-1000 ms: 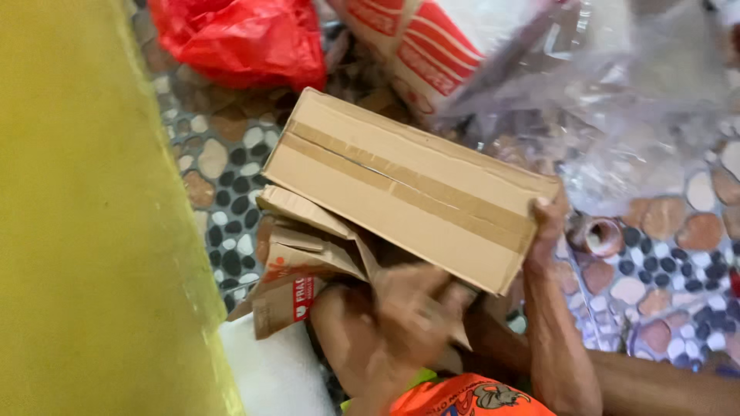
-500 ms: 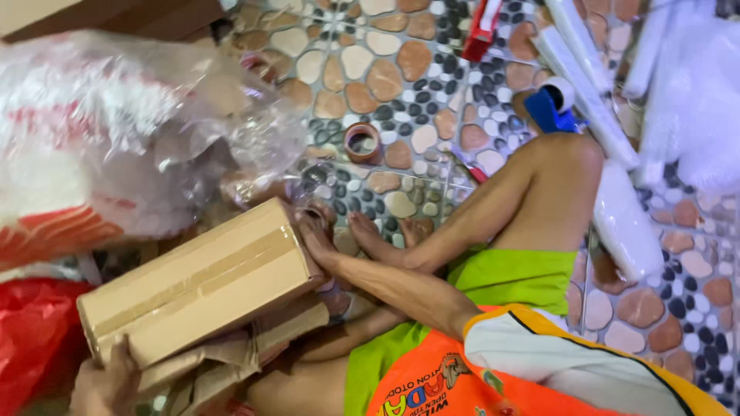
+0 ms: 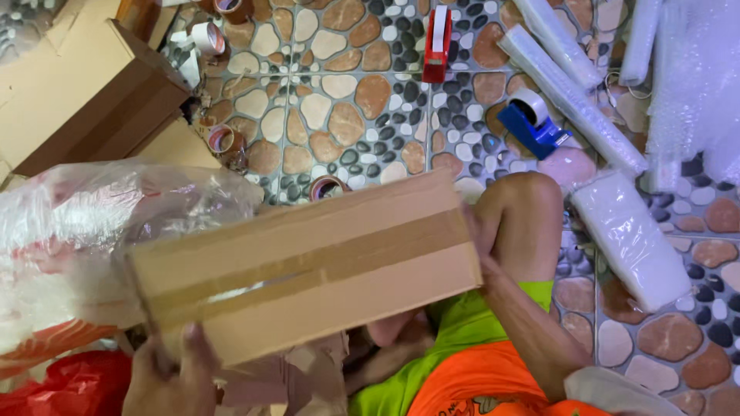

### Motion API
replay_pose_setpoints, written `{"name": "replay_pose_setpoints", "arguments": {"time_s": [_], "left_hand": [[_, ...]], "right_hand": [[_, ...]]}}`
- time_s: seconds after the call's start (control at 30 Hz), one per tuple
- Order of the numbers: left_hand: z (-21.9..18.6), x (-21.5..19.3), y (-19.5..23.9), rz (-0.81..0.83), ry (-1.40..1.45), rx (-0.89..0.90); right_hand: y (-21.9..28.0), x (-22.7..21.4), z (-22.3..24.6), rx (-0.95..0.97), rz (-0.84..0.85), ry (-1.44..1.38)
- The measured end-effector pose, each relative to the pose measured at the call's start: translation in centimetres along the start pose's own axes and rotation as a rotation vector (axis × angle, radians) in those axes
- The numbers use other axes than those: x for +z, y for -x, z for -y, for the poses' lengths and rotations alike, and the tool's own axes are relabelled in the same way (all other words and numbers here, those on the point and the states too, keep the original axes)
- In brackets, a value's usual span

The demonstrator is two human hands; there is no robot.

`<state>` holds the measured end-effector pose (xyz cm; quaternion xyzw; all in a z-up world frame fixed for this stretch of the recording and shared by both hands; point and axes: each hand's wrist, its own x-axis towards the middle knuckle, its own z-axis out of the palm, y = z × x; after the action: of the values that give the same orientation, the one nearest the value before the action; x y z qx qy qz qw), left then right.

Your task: The person sits on the floor and packs a small black device into a box labeled 'ROSSTON'. They wrap the box in bubble wrap and secure it with tape. The person then opens a larger cardboard box, places bubble wrap inside, and begins wrapping a long, thin item in bubble wrap.

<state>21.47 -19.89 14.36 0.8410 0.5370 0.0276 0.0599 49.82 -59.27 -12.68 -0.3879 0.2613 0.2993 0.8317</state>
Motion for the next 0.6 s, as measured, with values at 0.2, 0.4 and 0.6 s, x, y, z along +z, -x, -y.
{"name": "replay_pose_setpoints", "arguments": {"time_s": [0.2,0.4,0.6], "left_hand": [[-26.3,7.4,-9.9,-0.180,0.560,0.502],[-38.5,17.2,-20.7,0.168,0.609,0.444],[-34.4,26.1,-18.9,-0.214,0.380,0.643]], "right_hand": [[-4.0,-4.8,6.7,-0.308,-0.083,-0.132],[-12.2,10.2,13.6,-0.674,-0.298,0.153],[-18.2,8.8,8.6,-1.023,-0.099,0.940]]}}
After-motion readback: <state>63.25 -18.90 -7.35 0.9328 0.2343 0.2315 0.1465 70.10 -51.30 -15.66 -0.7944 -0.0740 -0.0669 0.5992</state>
